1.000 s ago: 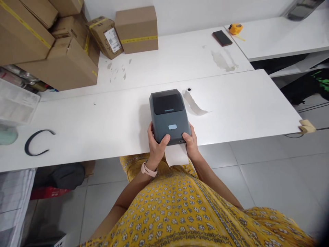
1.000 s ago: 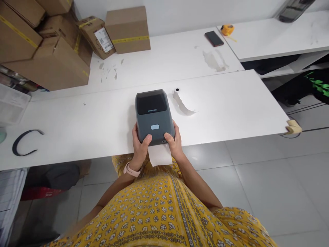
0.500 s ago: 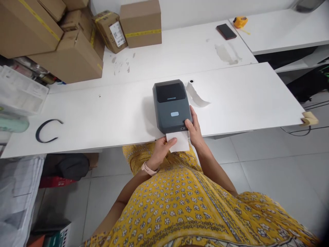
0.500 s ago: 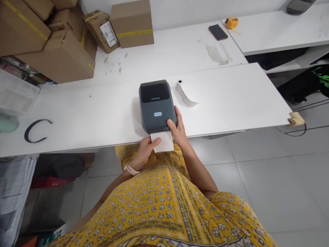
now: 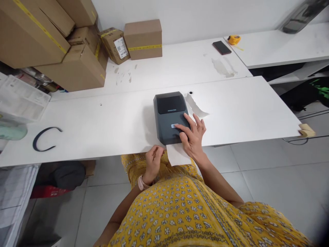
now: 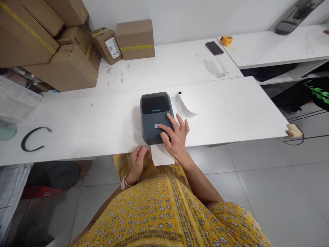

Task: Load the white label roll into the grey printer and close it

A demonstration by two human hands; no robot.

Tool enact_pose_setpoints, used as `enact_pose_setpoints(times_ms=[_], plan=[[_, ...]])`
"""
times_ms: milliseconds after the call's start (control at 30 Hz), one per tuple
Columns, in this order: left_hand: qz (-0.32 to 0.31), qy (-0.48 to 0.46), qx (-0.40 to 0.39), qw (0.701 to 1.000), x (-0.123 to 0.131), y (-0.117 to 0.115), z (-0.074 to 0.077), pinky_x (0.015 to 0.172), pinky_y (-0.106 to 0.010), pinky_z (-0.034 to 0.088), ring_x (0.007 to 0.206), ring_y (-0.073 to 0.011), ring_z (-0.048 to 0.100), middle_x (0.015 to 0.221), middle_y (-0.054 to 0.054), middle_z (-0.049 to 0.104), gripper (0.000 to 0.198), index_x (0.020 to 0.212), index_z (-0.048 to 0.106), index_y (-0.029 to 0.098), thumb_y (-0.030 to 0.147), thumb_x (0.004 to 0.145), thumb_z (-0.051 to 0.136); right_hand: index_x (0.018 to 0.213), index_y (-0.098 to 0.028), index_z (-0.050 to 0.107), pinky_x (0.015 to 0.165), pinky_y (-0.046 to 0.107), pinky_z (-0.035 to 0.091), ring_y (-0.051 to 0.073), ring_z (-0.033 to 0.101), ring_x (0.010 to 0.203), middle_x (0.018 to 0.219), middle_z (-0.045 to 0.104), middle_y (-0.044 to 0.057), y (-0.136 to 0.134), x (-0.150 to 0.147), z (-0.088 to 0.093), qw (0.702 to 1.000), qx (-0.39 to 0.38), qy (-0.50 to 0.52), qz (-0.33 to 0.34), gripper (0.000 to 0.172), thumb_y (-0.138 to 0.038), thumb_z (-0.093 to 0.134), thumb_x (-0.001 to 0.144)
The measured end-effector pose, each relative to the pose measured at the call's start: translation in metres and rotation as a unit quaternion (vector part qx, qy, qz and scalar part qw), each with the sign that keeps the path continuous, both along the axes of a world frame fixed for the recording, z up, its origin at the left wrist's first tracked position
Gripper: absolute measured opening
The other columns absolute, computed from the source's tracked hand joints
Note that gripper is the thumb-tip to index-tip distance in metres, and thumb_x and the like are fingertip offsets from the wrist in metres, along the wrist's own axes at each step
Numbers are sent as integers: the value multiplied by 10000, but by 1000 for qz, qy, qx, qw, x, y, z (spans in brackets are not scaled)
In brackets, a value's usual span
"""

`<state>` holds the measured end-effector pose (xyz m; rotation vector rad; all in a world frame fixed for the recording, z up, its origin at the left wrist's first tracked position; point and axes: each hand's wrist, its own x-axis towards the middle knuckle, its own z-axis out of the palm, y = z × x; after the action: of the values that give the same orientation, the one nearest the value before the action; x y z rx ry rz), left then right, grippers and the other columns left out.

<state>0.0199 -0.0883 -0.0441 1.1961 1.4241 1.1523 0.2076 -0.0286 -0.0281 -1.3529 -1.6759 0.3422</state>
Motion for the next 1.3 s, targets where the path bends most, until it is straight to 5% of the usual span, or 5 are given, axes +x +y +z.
enact_pose_setpoints(times_ms=[133,300,433,900,1300], plan=[[104,44,105,988,-2,12,0,842,-331,537,945,-197,656,1078,-66,713,326,1076,698,226,510,1012,553,1141,-457,762,1325,653,-47,331,300,1601,1523,604,-87,1,0,0,1000,-12,-5,-6,297,-488,487,1032],[55,18,127,990,8,24,2,1133,-460,517,1413,-268,561,1586,-113,525,488,1498,514,282,492,1059,487,1351,-476,662,1336,647,119,320,222,1640,1681,418,-96,-6,10,-4,997,-25,46,61,369,-545,480,1038],[17,6,122,992,13,22,1,1246,-476,442,1530,-267,460,1674,-81,444,537,1590,435,322,491,1080,441,1594,-509,376,1344,620,190,289,205,1653,1760,268,-91,-11,16,-15,983,-56,162,67,575,-659,370,1038],[55,15,107,993,16,23,-12,1350,-493,262,1637,-268,263,1736,-59,348,585,1580,484,304,559,1054,468,1629,-464,349,1361,604,161,291,252,1643,1745,330,-63,-18,7,-26,961,-108,253,37,662,-713,349,1016],[88,-43,222,970,0,115,36,1214,-432,456,1405,-251,599,1452,-84,679,416,1358,661,236,456,1018,566,1640,-400,277,1257,637,351,358,424,1539,1659,416,45,112,16,71,981,140,85,108,755,-784,281,989]])
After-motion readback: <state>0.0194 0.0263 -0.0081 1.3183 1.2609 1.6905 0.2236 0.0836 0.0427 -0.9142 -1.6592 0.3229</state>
